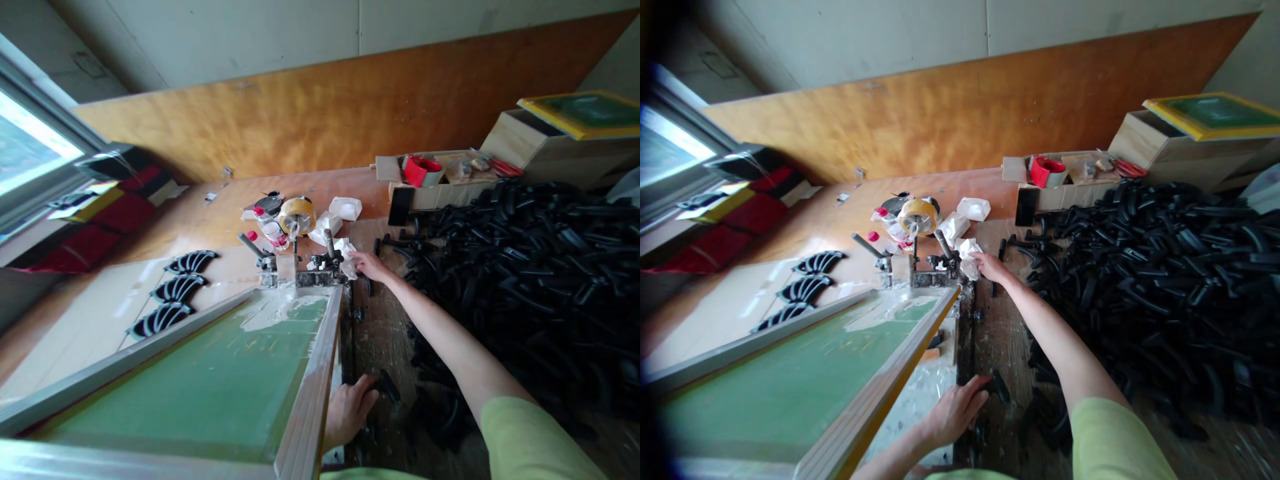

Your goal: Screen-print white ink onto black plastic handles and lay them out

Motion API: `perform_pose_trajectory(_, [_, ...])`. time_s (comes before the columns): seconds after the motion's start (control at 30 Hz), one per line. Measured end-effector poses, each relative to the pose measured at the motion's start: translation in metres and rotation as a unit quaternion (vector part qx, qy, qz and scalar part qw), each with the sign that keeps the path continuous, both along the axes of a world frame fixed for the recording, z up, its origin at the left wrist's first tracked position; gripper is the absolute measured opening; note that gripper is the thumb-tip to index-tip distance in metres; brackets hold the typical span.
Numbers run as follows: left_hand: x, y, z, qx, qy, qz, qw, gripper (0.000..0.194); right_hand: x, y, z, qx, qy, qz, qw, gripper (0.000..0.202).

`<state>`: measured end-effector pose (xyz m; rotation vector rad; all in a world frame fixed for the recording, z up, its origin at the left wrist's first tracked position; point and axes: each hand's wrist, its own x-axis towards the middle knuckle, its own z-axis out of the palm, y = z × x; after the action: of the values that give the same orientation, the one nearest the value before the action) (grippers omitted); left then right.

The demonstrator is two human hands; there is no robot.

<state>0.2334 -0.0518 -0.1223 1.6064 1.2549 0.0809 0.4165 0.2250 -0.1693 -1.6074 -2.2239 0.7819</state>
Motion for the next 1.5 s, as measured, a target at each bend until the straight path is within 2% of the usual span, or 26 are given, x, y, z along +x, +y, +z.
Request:
perform_pose_trajectory(0.07, [0.005,0.006,0.002,0.007,0.013,-0.023,1.000,0.050,0.003,0.023,0.007,0.027,0.001,-0.046,0.999,0.052])
perform_pose_trajectory(0.17, [0.011,0.015,0.001,0.011,0.016,-0.041,0.999,0.051,0.008,0.036,0.007,0.016,-0.120,-0.144,0.982,0.048])
perform_pose_trajectory(0.23, [0.016,0.020,-0.003,0.013,0.020,-0.036,0.999,0.051,0.007,0.031,0.001,-0.023,-0.186,-0.133,0.973,0.055])
perform_pose_trajectory(0.33, [0.027,0.026,-0.012,0.013,0.042,-0.012,0.999,0.050,0.002,0.004,-0.010,-0.030,-0.219,-0.028,0.975,0.051])
perform_pose_trajectory(0.4, [0.035,0.031,-0.021,0.011,0.061,-0.004,0.998,0.048,0.002,-0.020,-0.015,-0.028,-0.227,0.003,0.973,0.043])
perform_pose_trajectory(0.47, [0.043,0.037,-0.030,0.011,0.069,0.010,0.998,0.048,0.012,-0.046,-0.018,-0.053,-0.236,0.002,0.970,0.036])
perform_pose_trajectory(0.57, [0.051,0.046,-0.042,0.003,0.045,0.049,0.998,0.051,0.041,-0.081,-0.016,-0.104,-0.256,-0.002,0.961,0.024])
perform_pose_trajectory(0.63, [0.052,0.049,-0.047,0.007,0.021,0.061,0.998,0.056,0.063,-0.099,-0.010,-0.122,-0.221,0.001,0.967,0.018])
perform_pose_trajectory(0.7, [0.047,0.045,-0.047,0.033,-0.009,0.055,0.998,0.058,0.082,-0.113,0.000,-0.097,-0.150,-0.010,0.984,0.017])
perform_pose_trajectory(0.77, [0.037,0.035,-0.042,0.049,-0.049,0.052,0.996,0.054,0.096,-0.125,0.013,-0.036,-0.079,-0.042,0.995,0.027])
perform_pose_trajectory(0.87, [0.008,0.010,-0.030,0.021,-0.108,0.068,0.992,0.049,0.100,-0.143,0.033,0.034,0.009,-0.092,0.995,0.049])
perform_pose_trajectory(0.93, [-0.017,-0.009,-0.020,-0.002,-0.133,0.088,0.987,0.047,0.089,-0.158,0.043,0.033,0.067,-0.117,0.990,0.044])
perform_pose_trajectory(1.03, [-0.061,-0.034,-0.007,-0.020,-0.165,0.131,0.977,0.047,0.051,-0.182,0.054,0.013,0.089,-0.141,0.986,0.033])
perform_pose_trajectory(1.1, [-0.092,-0.049,-0.002,-0.028,-0.185,0.174,0.967,0.049,0.015,-0.196,0.060,0.015,0.070,-0.125,0.990,0.030])
perform_pose_trajectory(1.2, [-0.141,-0.060,0.006,-0.020,-0.206,0.252,0.945,0.052,-0.037,-0.207,0.062,-0.008,0.013,-0.018,1.000,0.024])
perform_pose_trajectory(1.27, [-0.172,-0.055,0.021,0.011,-0.221,0.318,0.922,0.056,-0.059,-0.208,0.059,-0.067,-0.046,0.052,0.995,0.022])
perform_pose_trajectory(1.33, [-0.197,-0.038,0.048,0.061,-0.255,0.386,0.884,0.060,-0.067,-0.203,0.055,-0.097,-0.107,0.064,0.987,0.026])
perform_pose_trajectory(1.4, [-0.214,-0.012,0.082,0.122,-0.319,0.430,0.836,0.065,-0.063,-0.192,0.054,-0.061,-0.138,0.016,0.988,0.031])
perform_pose_trajectory(1.43, [-0.219,0.002,0.101,0.147,-0.361,0.429,0.815,0.066,-0.058,-0.185,0.056,-0.033,-0.133,-0.019,0.990,0.031])
perform_pose_trajectory(1.47, [-0.222,0.016,0.118,0.164,-0.393,0.420,0.801,0.066,-0.053,-0.177,0.061,-0.008,-0.114,-0.055,0.992,0.029])
perform_pose_trajectory(1.5, [-0.224,0.027,0.132,0.168,-0.413,0.401,0.800,0.067,-0.049,-0.168,0.067,0.011,-0.086,-0.089,0.992,0.026])
